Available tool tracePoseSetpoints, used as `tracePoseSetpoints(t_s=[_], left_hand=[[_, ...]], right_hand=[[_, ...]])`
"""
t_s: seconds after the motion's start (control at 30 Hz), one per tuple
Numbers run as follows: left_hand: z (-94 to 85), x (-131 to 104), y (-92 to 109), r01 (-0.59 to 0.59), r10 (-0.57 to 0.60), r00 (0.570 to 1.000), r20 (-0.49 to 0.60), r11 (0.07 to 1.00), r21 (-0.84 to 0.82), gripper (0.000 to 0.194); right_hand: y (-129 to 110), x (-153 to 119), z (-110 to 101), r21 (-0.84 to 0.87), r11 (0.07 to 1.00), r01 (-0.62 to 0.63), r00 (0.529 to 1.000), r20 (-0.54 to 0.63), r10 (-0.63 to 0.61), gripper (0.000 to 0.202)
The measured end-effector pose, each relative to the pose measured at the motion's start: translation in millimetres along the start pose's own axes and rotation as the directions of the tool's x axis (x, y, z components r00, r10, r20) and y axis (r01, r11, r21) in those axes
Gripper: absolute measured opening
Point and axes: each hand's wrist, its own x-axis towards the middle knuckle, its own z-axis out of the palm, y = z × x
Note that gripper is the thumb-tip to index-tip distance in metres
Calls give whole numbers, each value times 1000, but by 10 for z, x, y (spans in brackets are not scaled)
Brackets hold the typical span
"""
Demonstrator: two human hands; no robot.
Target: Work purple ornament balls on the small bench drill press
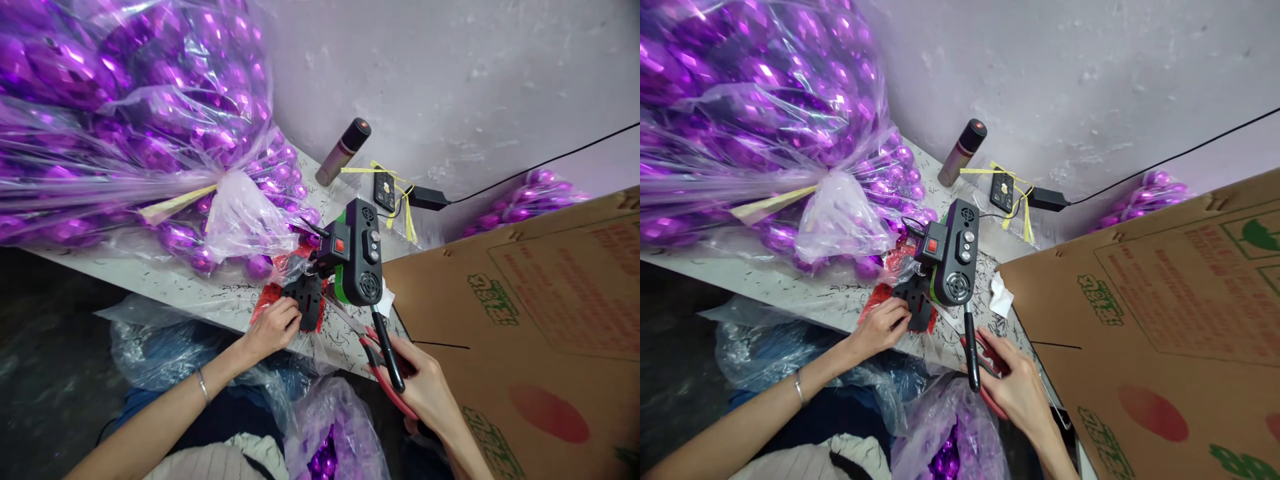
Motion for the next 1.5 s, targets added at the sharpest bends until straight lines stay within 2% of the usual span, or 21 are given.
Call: tracePoseSetpoints(t_s=[0.13,0.5,0.83,0.97,1.07,1.3,1.5], left_hand=[[4,-3,-1,-1,1,1000,-2,1000,-2,16],[3,-6,-13,-2,2,1000,10,1000,0,15],[11,-6,-16,-2,2,1000,3,1000,5,16],[4,-8,-13,2,-2,1000,7,1000,13,17],[-3,-4,-8,5,-5,1000,14,1000,19,16],[-3,-4,-9,3,-4,1000,15,1000,31,18],[-2,-8,-15,2,-2,1000,15,1000,30,18]], right_hand=[[-63,21,16,11,999,30,1000,9,-30,50],[-190,85,97,79,997,20,1000,-22,-18,48],[-181,97,247,76,997,21,998,-62,-16,46],[-116,13,318,110,993,34,991,-131,-20,47],[-73,-54,338,123,992,-7,983,-179,29,46],[-76,-18,407,152,988,-23,989,-138,44,41],[-103,-81,321,249,964,-95,982,-133,131,47]])
